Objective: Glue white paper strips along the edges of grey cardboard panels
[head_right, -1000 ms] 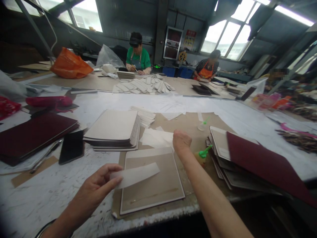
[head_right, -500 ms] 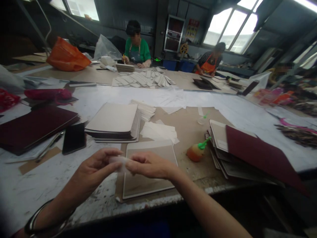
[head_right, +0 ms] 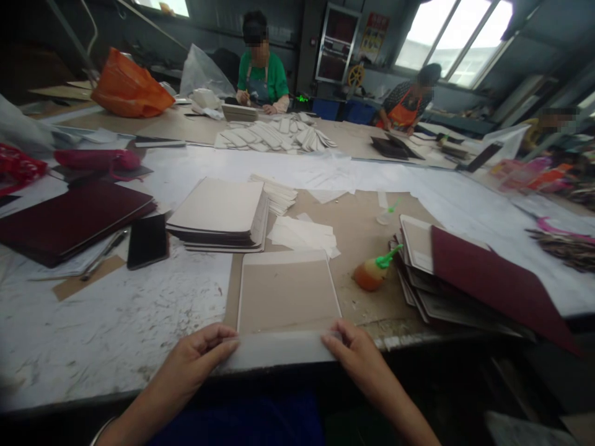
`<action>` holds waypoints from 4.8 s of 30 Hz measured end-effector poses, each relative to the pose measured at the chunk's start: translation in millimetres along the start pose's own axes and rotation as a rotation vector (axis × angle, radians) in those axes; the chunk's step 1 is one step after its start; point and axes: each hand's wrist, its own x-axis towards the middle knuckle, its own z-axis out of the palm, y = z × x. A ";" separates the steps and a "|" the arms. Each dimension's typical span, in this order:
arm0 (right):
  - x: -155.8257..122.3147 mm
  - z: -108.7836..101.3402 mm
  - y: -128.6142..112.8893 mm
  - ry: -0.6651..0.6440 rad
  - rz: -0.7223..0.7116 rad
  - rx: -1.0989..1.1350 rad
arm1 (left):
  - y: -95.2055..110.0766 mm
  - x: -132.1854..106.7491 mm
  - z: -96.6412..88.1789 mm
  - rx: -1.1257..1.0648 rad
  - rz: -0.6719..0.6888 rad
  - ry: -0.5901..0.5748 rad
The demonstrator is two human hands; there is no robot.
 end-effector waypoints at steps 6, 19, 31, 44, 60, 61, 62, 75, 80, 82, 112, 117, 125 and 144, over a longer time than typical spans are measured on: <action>6.5 -5.6 9.9 0.195 -0.013 -0.091 | 10.9 13.2 9.8 0.232 0.056 0.123; 44.5 -11.0 26.2 0.372 -0.112 -0.331 | 20.2 37.7 10.6 0.385 0.069 0.152; 42.6 -2.0 34.3 0.432 -0.188 -0.414 | 5.3 34.7 18.1 0.426 0.101 0.229; 40.5 2.8 41.9 0.463 -0.257 -0.508 | 2.5 34.1 21.4 0.470 0.119 0.260; 40.7 4.8 40.4 0.462 -0.292 -0.532 | 0.3 35.0 24.1 0.471 0.144 0.276; 40.7 4.9 40.5 0.465 -0.298 -0.539 | 0.0 35.3 24.7 0.468 0.148 0.284; 40.7 5.1 40.7 0.469 -0.304 -0.545 | -0.3 35.4 25.1 0.467 0.154 0.295; 43.8 5.1 45.6 0.492 -0.347 -0.567 | -26.7 7.4 -5.2 0.783 0.719 0.376; 43.3 5.0 47.6 0.470 -0.315 -0.579 | -38.2 2.6 -6.5 1.014 0.894 0.161; 42.2 5.9 46.6 0.458 -0.307 -0.592 | -43.5 4.6 -6.7 1.062 0.937 0.157; 39.2 -11.5 47.3 0.489 -0.187 -0.620 | -61.2 25.0 -14.8 1.135 1.189 0.204; 41.1 -11.8 39.1 0.461 -0.157 -0.656 | -60.1 22.4 -13.5 1.129 1.155 0.192; 13.2 8.5 41.5 0.580 -0.483 -0.696 | -56.8 15.6 -10.2 1.134 1.109 0.213; 5.5 23.4 66.2 0.585 -0.608 -0.716 | -52.2 9.1 -6.2 1.121 1.011 0.208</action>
